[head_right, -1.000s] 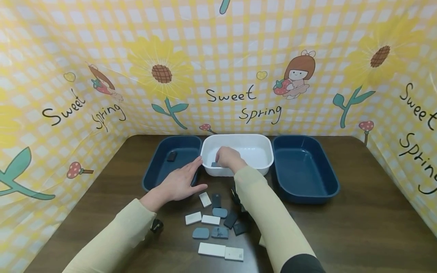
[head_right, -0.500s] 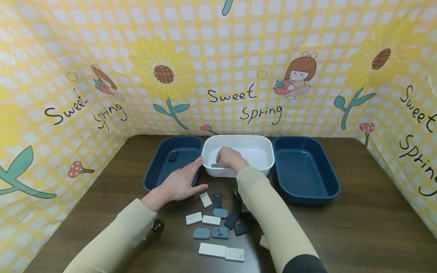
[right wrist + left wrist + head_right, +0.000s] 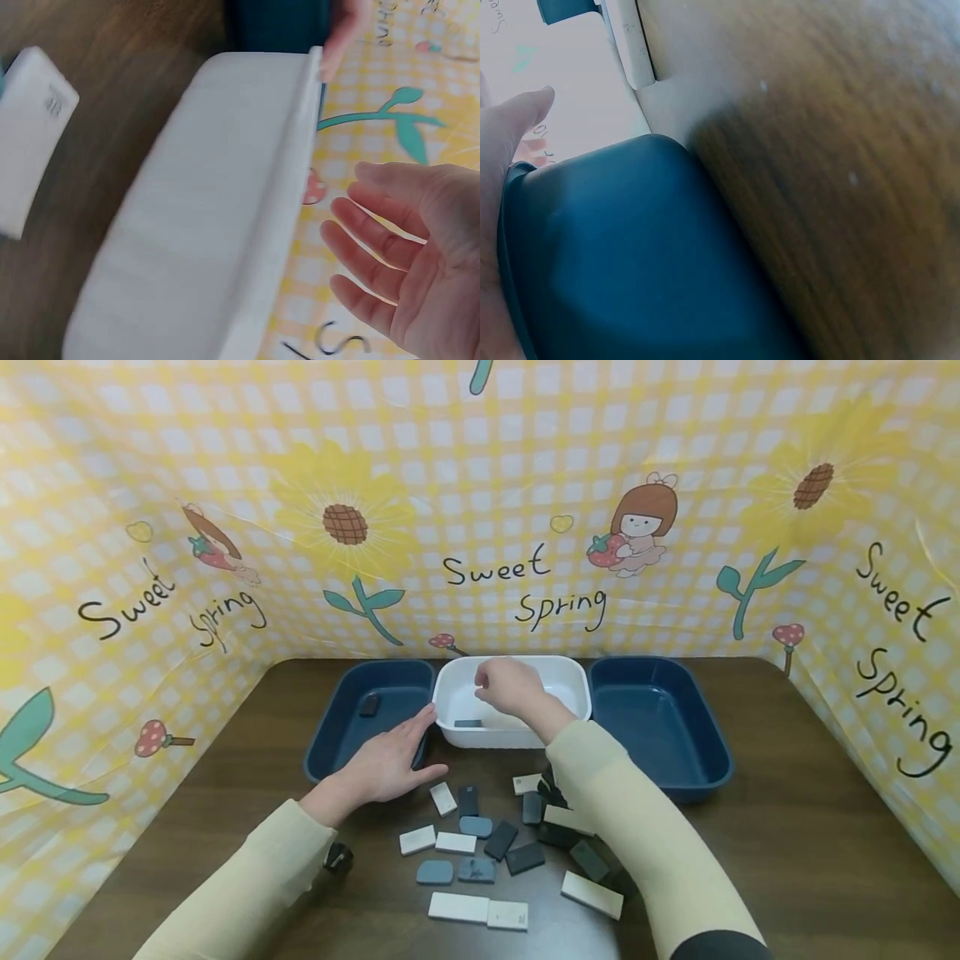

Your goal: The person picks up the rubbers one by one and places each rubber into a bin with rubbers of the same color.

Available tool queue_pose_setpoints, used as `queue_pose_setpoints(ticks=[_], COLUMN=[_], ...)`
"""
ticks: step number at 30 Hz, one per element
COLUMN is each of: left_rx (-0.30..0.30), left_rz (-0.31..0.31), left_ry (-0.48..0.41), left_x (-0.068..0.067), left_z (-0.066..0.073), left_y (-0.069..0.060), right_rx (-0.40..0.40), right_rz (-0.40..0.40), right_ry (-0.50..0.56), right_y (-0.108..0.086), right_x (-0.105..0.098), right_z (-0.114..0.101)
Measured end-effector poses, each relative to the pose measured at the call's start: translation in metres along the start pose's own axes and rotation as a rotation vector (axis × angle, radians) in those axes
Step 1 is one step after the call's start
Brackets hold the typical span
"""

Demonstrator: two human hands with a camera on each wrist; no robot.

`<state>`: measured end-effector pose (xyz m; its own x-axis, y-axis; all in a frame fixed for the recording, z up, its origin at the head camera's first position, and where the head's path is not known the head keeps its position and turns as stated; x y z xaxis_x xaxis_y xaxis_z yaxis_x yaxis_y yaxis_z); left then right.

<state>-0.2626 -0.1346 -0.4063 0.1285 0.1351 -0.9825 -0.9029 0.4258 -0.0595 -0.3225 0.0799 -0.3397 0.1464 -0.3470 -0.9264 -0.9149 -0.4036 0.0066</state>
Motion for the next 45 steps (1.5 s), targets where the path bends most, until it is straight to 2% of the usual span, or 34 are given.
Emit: queue_pose_setpoints(ticks=[7,11,14,19,26,30,38,45], left_rx=[-0.002,0.003,0.001,0.001,0.006,0.012,0.009,0.008], left_rz=[0.007,0.007,0.009,0.014,0.016,0.018,0.009,0.016], left_ry=[-0.014,-0.016,-0.012,-0.005,-0.006,-0.013,-0.014,-0.023], left_x=[-0.001,-0.002,-0.001,0.001,0.000,0.000,0.000,0.000], left_z=[-0.003,-0.003,-0.003,-0.003,-0.003,-0.002,0.000,0.001], left_y=[-0.002,-0.003,-0.003,-0.001,-0.002,-0.002,-0.002,-0.002], right_rx=[-0.105,-0.200,-0.276,-0.359,-0.476,-0.474,-0.375,-0.341], right_rz=[0.043,0.069,0.085,0.071,0.048,0.022,-0.102,-0.128], right_ry=[-0.122,-0.190,-0.244,-0.274,-0.319,-0.337,-0.361,-0.333], right_y=[-0.032,-0.057,-0.073,-0.095,-0.109,-0.113,-0.111,-0.103], right_x=[-0.016,-0.018,-0.014,-0.004,0.018,0.030,0.045,0.050], right_z=[-0.012,-0.014,-0.012,-0.006,0.009,0.020,0.033,0.039])
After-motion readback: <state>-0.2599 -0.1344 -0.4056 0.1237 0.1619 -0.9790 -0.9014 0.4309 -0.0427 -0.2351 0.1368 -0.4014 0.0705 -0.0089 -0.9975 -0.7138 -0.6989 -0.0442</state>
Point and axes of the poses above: each hand's wrist, its own y-axis towards the middle knuckle, its own x-axis out of the palm, z = x × y, the point moved 1 cm from there along y, towards the middle knuckle, and after that the axes turned 1 degree about -z, right-handed, at the moved point
